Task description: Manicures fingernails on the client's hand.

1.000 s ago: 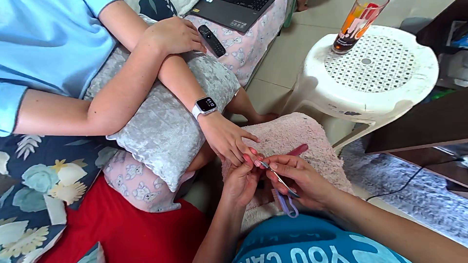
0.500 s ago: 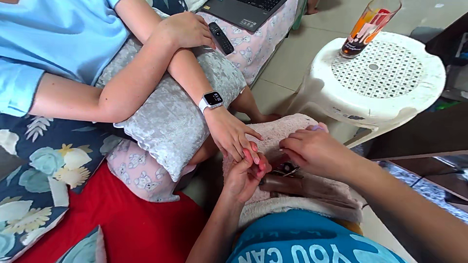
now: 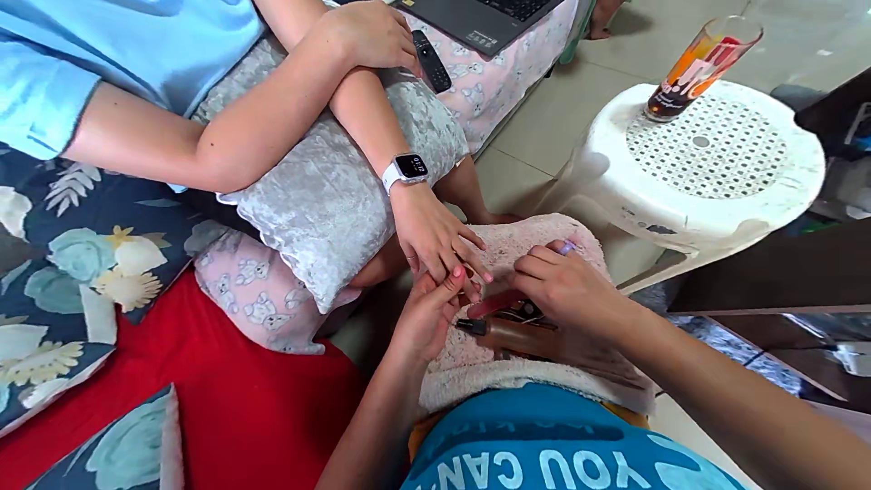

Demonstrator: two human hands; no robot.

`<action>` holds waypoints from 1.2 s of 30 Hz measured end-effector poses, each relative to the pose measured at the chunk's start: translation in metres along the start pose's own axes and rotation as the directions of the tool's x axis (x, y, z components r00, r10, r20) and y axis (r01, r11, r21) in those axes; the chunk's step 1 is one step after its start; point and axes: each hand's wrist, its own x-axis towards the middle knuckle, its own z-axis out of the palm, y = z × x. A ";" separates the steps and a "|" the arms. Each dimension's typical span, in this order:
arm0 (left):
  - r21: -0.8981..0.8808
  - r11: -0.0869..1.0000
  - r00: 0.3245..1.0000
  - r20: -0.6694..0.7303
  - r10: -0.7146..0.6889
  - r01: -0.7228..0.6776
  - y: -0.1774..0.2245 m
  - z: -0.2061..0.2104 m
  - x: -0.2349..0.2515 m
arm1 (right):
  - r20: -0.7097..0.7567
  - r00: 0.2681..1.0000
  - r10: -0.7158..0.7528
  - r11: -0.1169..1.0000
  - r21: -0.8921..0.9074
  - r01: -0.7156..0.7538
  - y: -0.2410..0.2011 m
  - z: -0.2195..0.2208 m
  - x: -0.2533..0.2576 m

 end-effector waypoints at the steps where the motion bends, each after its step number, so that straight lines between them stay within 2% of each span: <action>1: 0.003 1.000 1.000 -0.010 -0.004 0.005 0.001 0.000 -0.001 | 0.016 1.000 -0.008 1.000 0.005 0.008 -0.005 -0.003 -0.001; 6: 0.014 1.000 0.999 -0.032 -0.016 0.016 0.004 0.002 -0.003 | 0.083 0.996 0.044 0.999 0.013 -0.045 -0.028 0.000 -0.011; 9: 0.031 0.999 0.998 -0.063 -0.032 0.034 0.006 0.003 -0.002 | 0.068 0.992 0.110 0.985 0.123 -0.117 -0.042 0.008 -0.015; 14: 0.012 0.999 0.998 -0.040 -0.040 0.040 0.006 0.005 -0.001 | 0.249 0.954 0.164 0.960 0.184 -0.213 -0.064 0.016 -0.011; 17: -0.019 0.999 0.998 -0.040 -0.042 0.042 0.006 0.006 -0.001 | 0.213 0.966 0.148 0.968 0.167 -0.186 -0.065 0.022 -0.013; 19: -0.025 0.999 0.999 -0.032 -0.040 0.039 0.005 0.007 -0.001 | 0.199 0.975 0.096 0.949 0.278 -0.150 -0.056 0.016 -0.016; 22: -0.034 0.999 0.999 -0.025 -0.034 0.033 0.003 0.007 0.000 | 0.120 0.990 0.068 0.837 0.533 -0.123 -0.041 0.001 -0.023; 25: -0.044 0.999 1.000 -0.022 -0.016 0.015 0.001 0.011 0.002 | 0.041 0.974 0.223 0.661 0.728 -0.182 -0.044 -0.013 -0.025; 28: -0.076 0.997 1.000 -0.029 0.005 -0.007 0.000 0.017 0.003 | 0.100 0.904 0.416 0.502 0.804 -0.320 -0.056 -0.020 -0.020; 31: -0.078 0.996 0.997 -0.072 0.040 -0.046 -0.002 0.023 0.004 | 0.200 0.885 0.420 0.353 0.863 -0.362 -0.064 -0.022 -0.015; 33: -0.045 0.996 0.992 -0.104 0.074 -0.079 -0.005 0.024 0.005 | 0.239 0.894 0.378 0.319 0.874 -0.368 -0.066 -0.024 -0.012; 36: -0.022 0.993 0.987 -0.115 0.115 -0.118 -0.008 0.025 0.006 | 0.244 0.896 0.371 0.333 0.866 -0.374 -0.069 -0.026 -0.009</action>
